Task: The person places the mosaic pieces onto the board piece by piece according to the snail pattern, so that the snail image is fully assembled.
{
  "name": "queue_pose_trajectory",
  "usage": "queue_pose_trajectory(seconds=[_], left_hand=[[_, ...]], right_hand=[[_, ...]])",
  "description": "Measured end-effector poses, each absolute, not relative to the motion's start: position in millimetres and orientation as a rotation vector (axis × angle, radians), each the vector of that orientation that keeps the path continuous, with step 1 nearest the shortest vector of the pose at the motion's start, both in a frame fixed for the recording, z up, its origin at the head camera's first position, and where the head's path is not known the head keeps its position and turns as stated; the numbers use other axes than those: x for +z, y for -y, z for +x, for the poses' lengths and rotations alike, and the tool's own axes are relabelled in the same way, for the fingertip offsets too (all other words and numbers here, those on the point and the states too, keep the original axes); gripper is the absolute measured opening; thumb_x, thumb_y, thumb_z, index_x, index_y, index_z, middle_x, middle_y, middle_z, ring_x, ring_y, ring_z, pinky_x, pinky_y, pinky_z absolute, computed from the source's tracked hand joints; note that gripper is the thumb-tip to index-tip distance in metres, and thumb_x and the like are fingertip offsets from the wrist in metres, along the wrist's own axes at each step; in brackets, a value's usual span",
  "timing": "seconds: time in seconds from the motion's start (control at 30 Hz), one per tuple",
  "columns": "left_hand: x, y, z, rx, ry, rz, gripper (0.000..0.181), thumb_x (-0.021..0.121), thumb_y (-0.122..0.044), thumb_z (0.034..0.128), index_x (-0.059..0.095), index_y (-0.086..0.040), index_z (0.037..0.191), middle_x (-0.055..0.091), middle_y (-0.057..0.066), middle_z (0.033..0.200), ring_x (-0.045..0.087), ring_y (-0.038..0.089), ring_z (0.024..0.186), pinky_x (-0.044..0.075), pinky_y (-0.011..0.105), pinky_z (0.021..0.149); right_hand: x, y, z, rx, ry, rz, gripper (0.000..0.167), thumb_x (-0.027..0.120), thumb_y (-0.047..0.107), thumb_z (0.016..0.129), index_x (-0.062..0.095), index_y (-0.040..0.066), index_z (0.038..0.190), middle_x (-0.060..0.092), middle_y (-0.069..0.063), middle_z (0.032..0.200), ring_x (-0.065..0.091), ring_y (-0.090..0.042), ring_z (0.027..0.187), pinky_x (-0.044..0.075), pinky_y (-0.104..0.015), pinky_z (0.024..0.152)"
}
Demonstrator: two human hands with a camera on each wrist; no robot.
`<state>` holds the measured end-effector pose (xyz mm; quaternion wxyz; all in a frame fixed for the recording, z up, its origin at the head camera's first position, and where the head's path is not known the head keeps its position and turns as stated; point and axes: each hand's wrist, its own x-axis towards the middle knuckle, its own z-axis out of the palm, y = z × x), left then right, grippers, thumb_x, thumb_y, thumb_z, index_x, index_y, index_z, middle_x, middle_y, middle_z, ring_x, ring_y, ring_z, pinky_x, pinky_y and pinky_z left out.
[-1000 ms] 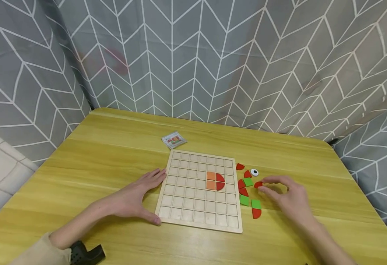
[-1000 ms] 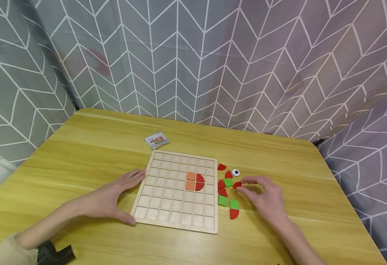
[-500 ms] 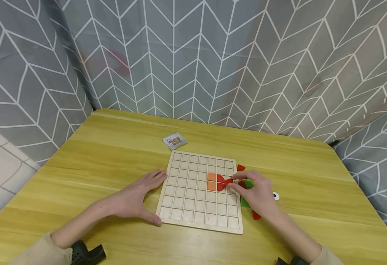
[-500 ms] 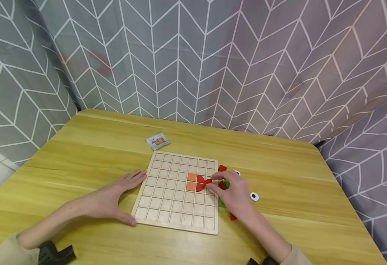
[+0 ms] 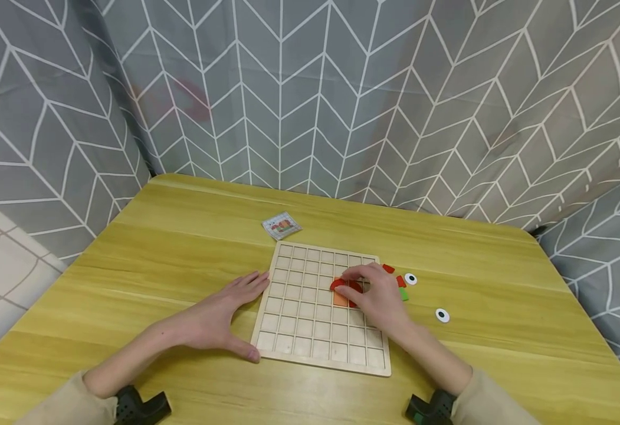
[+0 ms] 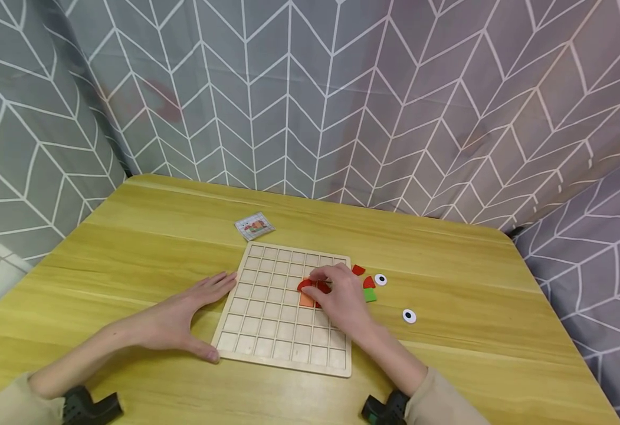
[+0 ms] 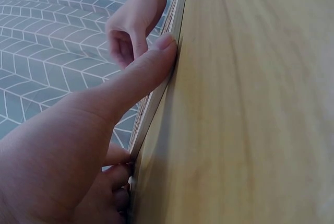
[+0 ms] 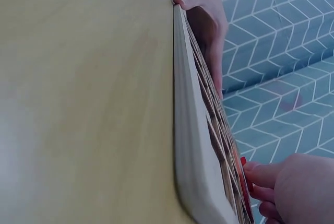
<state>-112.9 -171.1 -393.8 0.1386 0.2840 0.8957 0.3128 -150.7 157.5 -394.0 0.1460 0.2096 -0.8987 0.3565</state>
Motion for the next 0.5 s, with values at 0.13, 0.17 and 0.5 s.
queue_pose_trajectory(seconds=[0.13, 0.17, 0.5], left_hand=[[-393, 171, -113, 0.906, -2.588, 0.819, 0.128, 0.078, -0.073, 0.0648, 0.020, -0.011, 0.160, 0.010, 0.002, 0.169, 0.005, 0.036, 0.154, 0.019, 0.067, 0.117], [-393, 172, -113, 0.906, -2.589, 0.820, 0.128, 0.078, -0.073, 0.0648, 0.020, -0.011, 0.160, 0.010, 0.002, 0.169, 0.005, 0.036, 0.154, 0.018, 0.067, 0.117], [-395, 171, -114, 0.903, -2.598, 0.833, 0.128, 0.078, -0.073, 0.0645, 0.020, -0.011, 0.160, 0.011, 0.002, 0.169, 0.006, 0.035, 0.154, 0.019, 0.066, 0.117]], right_hand=[[-395, -150, -154, 0.989, 2.578, 0.614, 0.023, 0.088, 0.018, 0.076, 0.076, 0.011, 0.095, 0.072, 0.002, 0.089, 0.060, -0.014, 0.083, 0.053, -0.028, 0.068], [-396, -148, -155, 0.975, 2.573, 0.620, 0.024, 0.088, 0.019, 0.076, 0.076, 0.011, 0.094, 0.072, 0.002, 0.089, 0.060, -0.014, 0.084, 0.053, -0.028, 0.068], [-402, -140, -158, 0.964, 2.529, 0.667, 0.022, 0.088, 0.018, 0.077, 0.077, 0.011, 0.094, 0.071, 0.001, 0.086, 0.057, -0.012, 0.081, 0.049, -0.026, 0.064]])
